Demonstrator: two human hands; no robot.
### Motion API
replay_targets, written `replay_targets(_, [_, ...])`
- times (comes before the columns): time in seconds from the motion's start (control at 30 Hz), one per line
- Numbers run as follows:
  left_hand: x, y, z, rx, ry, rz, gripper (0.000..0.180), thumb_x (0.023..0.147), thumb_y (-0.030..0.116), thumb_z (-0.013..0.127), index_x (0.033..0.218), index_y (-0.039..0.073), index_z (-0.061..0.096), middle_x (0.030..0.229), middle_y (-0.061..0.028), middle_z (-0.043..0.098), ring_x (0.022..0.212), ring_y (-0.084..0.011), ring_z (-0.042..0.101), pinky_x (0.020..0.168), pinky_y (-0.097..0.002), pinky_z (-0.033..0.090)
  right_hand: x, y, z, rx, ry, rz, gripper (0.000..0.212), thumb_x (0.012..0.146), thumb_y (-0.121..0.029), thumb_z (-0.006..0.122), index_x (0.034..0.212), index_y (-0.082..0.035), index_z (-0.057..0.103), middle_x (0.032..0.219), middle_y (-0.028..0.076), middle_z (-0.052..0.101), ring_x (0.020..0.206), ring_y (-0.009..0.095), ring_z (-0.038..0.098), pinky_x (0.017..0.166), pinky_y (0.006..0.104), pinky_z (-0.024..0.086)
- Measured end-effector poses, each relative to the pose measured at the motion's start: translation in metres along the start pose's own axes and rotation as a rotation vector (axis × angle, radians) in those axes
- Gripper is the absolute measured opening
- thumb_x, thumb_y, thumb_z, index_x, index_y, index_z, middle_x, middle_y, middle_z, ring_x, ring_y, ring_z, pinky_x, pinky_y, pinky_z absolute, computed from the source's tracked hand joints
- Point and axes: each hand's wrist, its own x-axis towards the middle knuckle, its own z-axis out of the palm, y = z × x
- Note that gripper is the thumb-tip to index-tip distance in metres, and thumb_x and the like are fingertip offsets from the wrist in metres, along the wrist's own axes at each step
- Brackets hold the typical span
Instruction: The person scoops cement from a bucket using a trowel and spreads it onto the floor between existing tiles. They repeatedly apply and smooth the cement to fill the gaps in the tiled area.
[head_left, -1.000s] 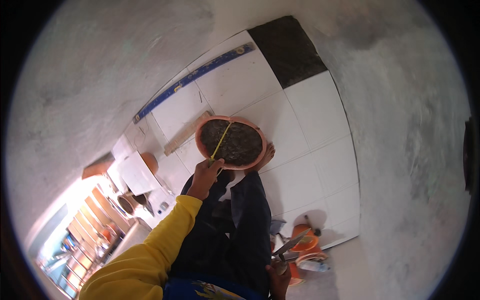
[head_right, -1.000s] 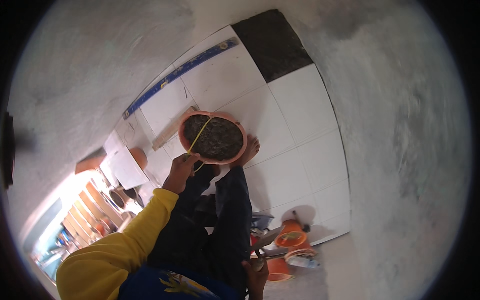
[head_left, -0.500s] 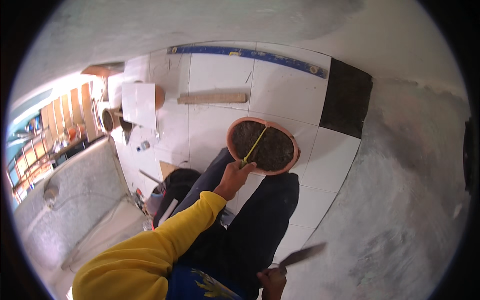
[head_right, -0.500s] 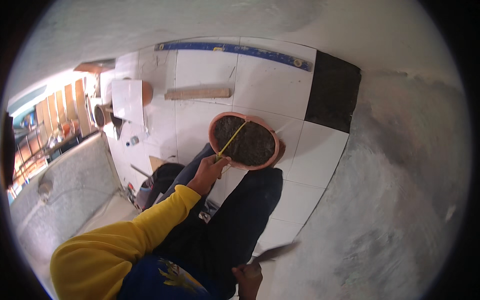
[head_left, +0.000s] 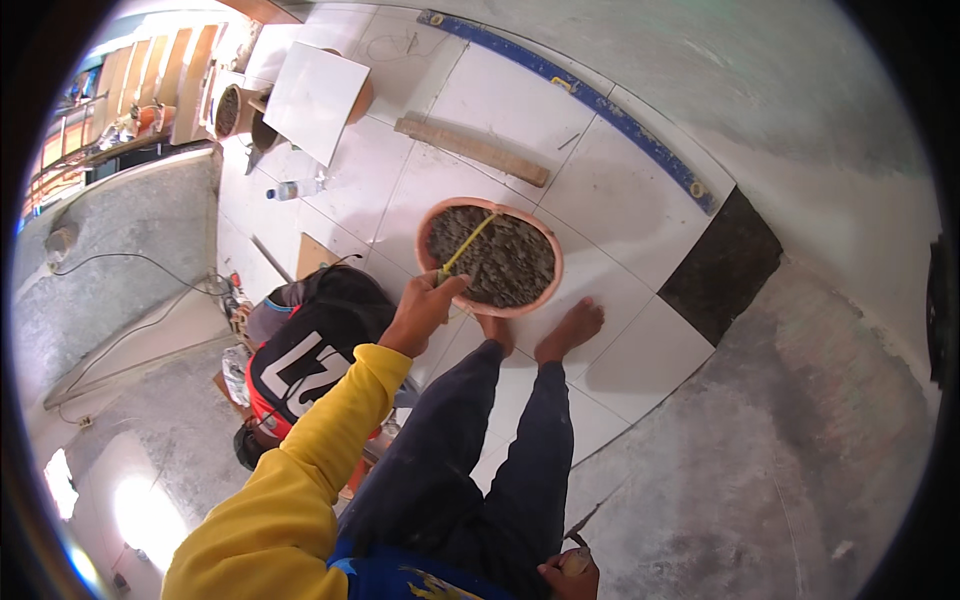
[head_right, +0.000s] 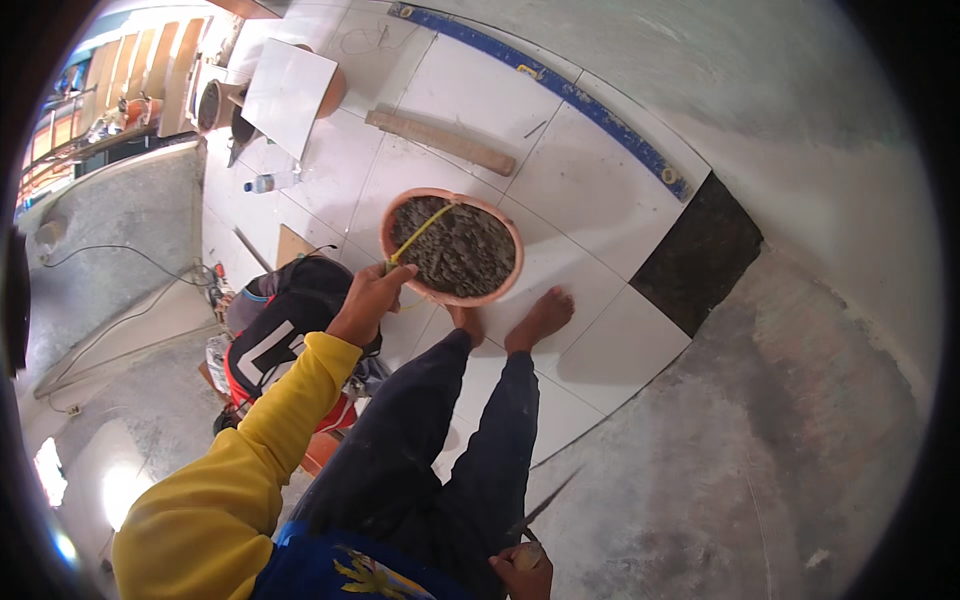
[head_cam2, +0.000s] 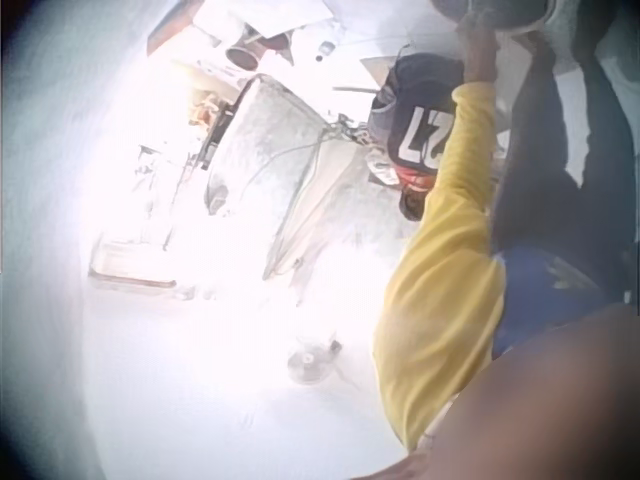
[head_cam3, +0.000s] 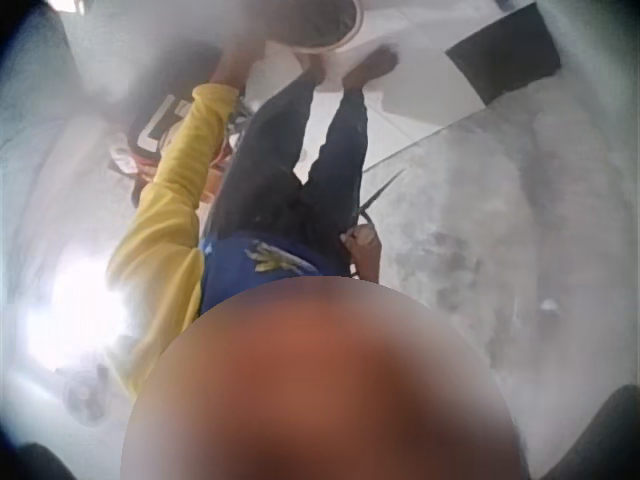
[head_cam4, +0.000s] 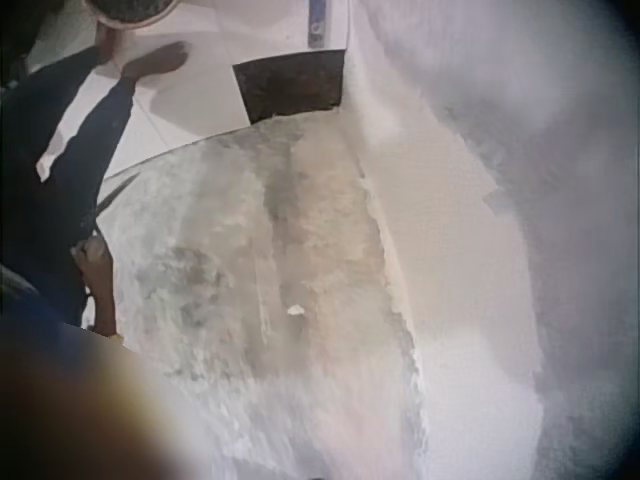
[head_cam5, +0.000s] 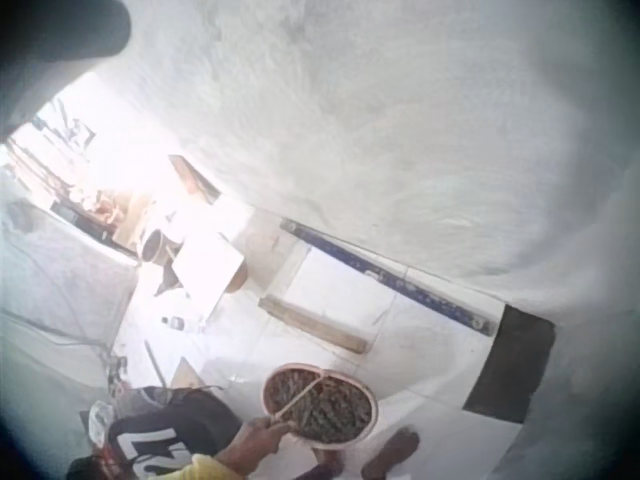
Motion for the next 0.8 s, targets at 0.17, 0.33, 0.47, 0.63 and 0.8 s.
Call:
replay_targets(0.17, [0.032, -0.012, -0.021, -0.123, -0.008, 0.058, 0.032, 0.095, 0.031, 0.070, 0.102, 0.000, 0.069, 0.074, 0.0012, 0.058, 0.059, -0.0082, 0.048, 0.054, -0.0251, 0.039, 0.001, -0.061, 0.006, -0.100, -0.010, 0.186, 0.027, 0.075, -0.016, 0.088, 0.089, -0.006, 0.067, 0.085, 0.004, 0.071, 0.076, 0.013, 0.064, 0.073, 0.0320, 0.053])
replay_targets(0.33, [0.060, -0.013, -0.064, -0.134, 0.026, 0.043, 0.030, 0.096, 0.029, 0.070, 0.100, 0.000, 0.069, 0.069, 0.0038, 0.051, 0.059, -0.0074, 0.047, 0.056, -0.0248, 0.038, 0.000, -0.092, 0.027, -0.164, 0.012, 0.292, 0.029, 0.079, -0.022, 0.088, 0.093, -0.006, 0.069, 0.087, 0.004, 0.073, 0.083, 0.015, 0.068, 0.080, 0.0337, 0.054])
replay_targets(0.47, [0.090, -0.038, -0.093, -0.177, -0.054, 0.011, 0.027, 0.097, 0.029, 0.070, 0.102, 0.002, 0.068, 0.069, 0.0044, 0.051, 0.059, -0.0068, 0.047, 0.056, -0.0236, 0.038, 0.005, -0.112, 0.050, -0.282, 0.103, 0.041, 0.032, 0.080, -0.025, 0.086, 0.101, -0.007, 0.069, 0.097, 0.008, 0.074, 0.091, 0.024, 0.071, 0.083, 0.0375, 0.055])
replay_targets(0.63, [0.135, -0.085, -0.164, -0.023, 0.177, 0.254, 0.032, 0.097, 0.030, 0.072, 0.109, 0.001, 0.067, 0.081, -0.0025, 0.061, 0.074, -0.0148, 0.057, 0.072, -0.0285, 0.046, 0.010, -0.128, 0.056, -0.539, 0.053, 0.009, 0.038, 0.082, -0.029, 0.083, 0.109, -0.007, 0.067, 0.100, 0.012, 0.074, 0.097, 0.034, 0.071, 0.085, 0.0418, 0.056])
replay_targets(0.8, [-0.004, -0.092, -0.186, 0.487, 0.107, 0.634, 0.031, 0.092, 0.025, 0.075, 0.099, -0.002, 0.064, 0.090, -0.0159, 0.064, 0.080, -0.0324, 0.063, 0.076, -0.0398, 0.050, 0.015, -0.153, 0.032, -0.360, -0.141, 0.148, 0.036, 0.081, -0.025, 0.084, 0.106, -0.005, 0.068, 0.095, 0.008, 0.076, 0.088, 0.022, 0.073, 0.085, 0.0353, 0.056])
